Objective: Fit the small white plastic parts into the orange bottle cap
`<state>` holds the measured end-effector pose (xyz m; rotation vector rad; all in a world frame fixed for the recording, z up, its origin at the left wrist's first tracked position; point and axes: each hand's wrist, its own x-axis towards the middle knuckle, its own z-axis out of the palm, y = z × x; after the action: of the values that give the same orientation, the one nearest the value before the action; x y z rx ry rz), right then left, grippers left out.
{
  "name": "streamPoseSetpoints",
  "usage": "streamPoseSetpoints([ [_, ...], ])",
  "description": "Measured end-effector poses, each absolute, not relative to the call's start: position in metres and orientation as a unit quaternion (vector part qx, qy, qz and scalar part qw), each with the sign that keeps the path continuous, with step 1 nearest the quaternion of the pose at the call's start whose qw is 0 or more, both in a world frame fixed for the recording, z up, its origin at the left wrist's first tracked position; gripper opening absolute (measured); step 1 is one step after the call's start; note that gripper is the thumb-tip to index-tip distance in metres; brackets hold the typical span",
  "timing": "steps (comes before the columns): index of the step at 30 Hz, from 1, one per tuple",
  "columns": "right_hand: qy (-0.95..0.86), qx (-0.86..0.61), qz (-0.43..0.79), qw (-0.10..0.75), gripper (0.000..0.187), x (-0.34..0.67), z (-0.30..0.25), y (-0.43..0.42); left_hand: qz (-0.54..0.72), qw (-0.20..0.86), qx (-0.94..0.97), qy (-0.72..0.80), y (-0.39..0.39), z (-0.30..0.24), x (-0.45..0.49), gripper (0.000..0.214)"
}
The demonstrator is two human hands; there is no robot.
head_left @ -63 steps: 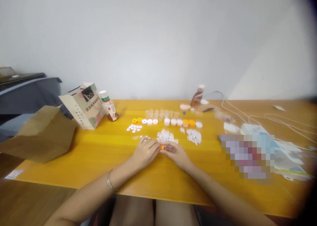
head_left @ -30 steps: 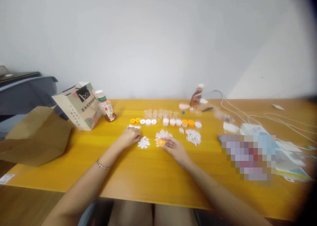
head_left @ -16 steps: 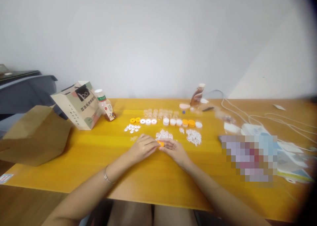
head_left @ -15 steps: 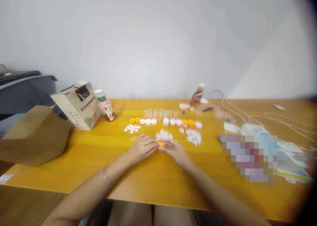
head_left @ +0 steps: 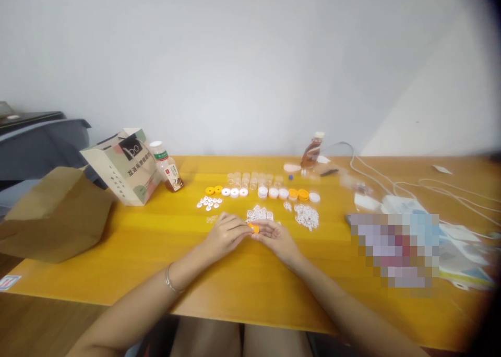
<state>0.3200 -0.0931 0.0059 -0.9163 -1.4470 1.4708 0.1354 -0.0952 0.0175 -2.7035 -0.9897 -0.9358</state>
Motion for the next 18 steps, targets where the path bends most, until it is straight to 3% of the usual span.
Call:
streamPoseSetpoints([
  [6, -0.571, -0.363, 0.596, 0.432, 0.031, 0.3208, 0.0064, -0.0934, -0.334, 0.009, -0.884, -0.326, -0.0956, 0.0154, 0.1354, 0.021],
  [18, -0.577, -0.360, 0.589, 0.437, 0.029, 0.3212, 0.0070, -0.0950, -0.285, 0.027, -0.906, -0.313, -0.0989, 0.0193, 0.1311, 0.022],
])
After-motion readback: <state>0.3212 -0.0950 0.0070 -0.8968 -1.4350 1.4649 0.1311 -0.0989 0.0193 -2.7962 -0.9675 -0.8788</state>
